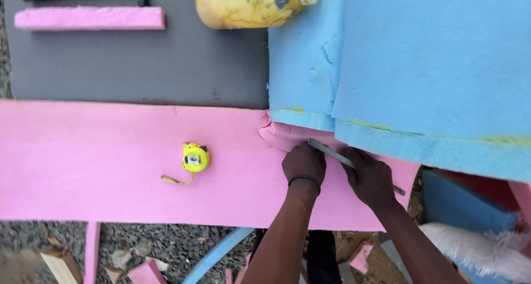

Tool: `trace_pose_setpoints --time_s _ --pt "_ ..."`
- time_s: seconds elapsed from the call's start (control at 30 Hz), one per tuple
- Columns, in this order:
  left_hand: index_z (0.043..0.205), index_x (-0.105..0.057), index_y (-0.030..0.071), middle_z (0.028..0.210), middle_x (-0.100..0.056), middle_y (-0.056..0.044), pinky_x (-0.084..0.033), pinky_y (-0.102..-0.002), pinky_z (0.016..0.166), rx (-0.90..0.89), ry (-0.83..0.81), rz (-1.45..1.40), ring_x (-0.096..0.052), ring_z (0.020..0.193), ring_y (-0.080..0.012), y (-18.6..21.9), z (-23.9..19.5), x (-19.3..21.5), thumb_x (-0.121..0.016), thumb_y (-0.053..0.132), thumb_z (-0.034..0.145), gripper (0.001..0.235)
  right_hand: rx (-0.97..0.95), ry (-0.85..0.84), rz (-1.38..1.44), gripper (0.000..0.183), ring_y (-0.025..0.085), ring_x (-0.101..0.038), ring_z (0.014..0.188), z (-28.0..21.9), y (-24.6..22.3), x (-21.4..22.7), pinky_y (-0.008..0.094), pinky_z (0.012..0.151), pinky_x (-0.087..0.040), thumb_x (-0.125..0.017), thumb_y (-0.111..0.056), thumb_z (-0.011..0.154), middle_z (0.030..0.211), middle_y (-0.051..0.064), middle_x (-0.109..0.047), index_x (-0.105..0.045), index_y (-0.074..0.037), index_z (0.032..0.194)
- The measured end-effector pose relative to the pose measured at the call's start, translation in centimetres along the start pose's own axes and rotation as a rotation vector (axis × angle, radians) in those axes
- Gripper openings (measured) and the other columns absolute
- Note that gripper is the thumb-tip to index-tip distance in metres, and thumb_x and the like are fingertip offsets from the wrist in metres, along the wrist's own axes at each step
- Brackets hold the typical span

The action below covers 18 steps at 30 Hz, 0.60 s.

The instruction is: The person cuts a pink foam sheet using a long metal blade, first trimming the edge and then cutting a strip from the main piece. They also handle a blue foam block and a yellow tape measure during the process.

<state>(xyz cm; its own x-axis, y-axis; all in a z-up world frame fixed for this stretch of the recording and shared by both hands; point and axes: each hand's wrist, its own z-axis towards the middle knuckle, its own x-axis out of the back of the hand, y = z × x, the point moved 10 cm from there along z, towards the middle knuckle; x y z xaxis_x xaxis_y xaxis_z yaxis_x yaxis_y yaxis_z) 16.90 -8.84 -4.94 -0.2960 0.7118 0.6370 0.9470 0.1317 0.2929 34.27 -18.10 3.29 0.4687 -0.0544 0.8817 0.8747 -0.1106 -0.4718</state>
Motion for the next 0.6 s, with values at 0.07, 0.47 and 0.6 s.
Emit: trace_pose_setpoints --time_s 0.07,0.47,0.6 --pt "0.118 -0.096 0.017 0.109 -0.095 -0.021 -0.075 -0.065 0.1 -0.018 0.006 0.009 -0.092 0.116 -0.0512 0.0 -0.2 -0.4 -0.062 0.038 0.119 0.04 -0.091 0.129 -0.035 0.014 0.045 -0.085 0.081 -2.4 0.0 3.6 0.056 0.067 -0.068 -0.081 -0.037 0.115 0.096 0.003 -0.084 -0.09 -0.027 0.119" --pt "0.111 -0.098 0.017 0.102 -0.095 -0.017 -0.075 -0.063 0.099 0.047 0.004 0.078 -0.093 0.113 -0.0474 -0.7 1.9 -1.4 -0.059 0.03 0.109 0.042 -0.254 0.357 -0.355 0.031 0.036 -0.069 0.061 -5.1 12.5 -3.2 0.045 0.057 -0.054 -0.086 -0.031 0.109 0.072 0.001 -0.062 -0.067 -0.025 0.085" --pt "0.112 -0.098 0.014 0.102 -0.095 -0.017 -0.076 -0.062 0.098 0.004 0.043 0.108 -0.093 0.111 -0.0475 1.3 -0.9 1.1 -0.061 0.033 0.107 0.042 -0.225 0.364 -0.422 0.047 0.029 -0.061 0.049 -5.0 13.6 -4.5 0.039 0.053 -0.047 -0.083 -0.026 0.105 0.056 -0.003 -0.054 -0.056 -0.03 0.067"
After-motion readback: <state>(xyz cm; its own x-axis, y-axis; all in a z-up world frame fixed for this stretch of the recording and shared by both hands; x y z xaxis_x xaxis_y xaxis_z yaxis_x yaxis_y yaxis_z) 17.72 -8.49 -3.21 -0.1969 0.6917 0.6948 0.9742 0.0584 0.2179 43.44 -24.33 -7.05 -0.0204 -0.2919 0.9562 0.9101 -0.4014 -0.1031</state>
